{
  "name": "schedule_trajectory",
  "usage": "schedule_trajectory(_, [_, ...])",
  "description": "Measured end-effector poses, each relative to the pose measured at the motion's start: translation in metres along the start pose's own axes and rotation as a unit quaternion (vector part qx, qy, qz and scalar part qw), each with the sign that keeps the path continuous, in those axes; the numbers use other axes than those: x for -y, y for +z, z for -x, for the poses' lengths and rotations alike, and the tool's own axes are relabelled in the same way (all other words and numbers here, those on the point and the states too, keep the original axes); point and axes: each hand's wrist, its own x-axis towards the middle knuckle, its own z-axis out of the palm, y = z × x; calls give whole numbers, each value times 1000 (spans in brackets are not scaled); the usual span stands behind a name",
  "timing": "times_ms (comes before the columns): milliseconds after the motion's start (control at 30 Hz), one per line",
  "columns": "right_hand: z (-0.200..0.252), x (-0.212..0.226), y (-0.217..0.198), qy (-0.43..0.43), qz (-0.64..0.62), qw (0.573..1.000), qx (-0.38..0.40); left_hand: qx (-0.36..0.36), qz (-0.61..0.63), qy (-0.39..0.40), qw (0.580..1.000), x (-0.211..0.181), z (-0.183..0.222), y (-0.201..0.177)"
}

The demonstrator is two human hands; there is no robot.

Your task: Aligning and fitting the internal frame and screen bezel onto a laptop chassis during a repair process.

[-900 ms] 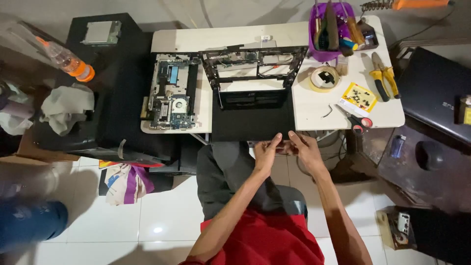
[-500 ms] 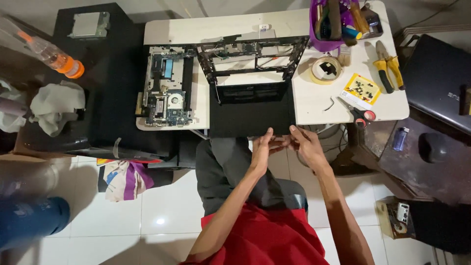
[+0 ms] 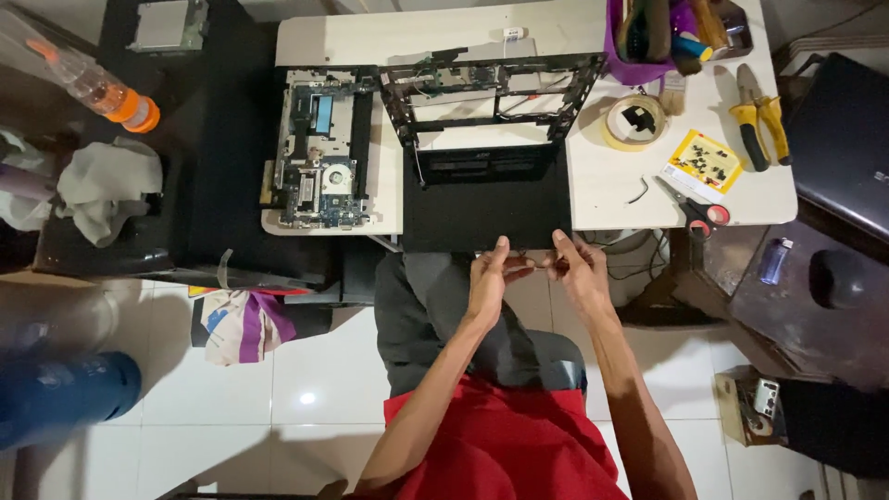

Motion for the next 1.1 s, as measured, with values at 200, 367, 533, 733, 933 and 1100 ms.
schedule_trajectory(200, [9, 0, 9, 19, 14, 1000, -6, -3, -27, 16, 1000, -6, 7, 5])
schedule_trajectory(367, [5, -11, 5, -7, -11, 1000, 6, -1, -20, 20, 1000, 6, -3, -20])
schedule_trajectory(533, [6, -3, 1, 19, -60, 998, -23, -6, -8, 40, 999, -4, 5, -7])
schedule_trajectory(733, [-6, -17, -3, -6, -13, 1000, -14, 9, 8, 32, 999, -10, 9, -11])
schedule_trajectory(933, [-1, -19, 0, -7, -45, 999, -13, 15, 28, 43, 999, -15, 12, -9])
schedule_trajectory(1100, [-3, -19, -5, -6, 5, 999, 46, 15, -6, 58, 998, -22, 16, -5])
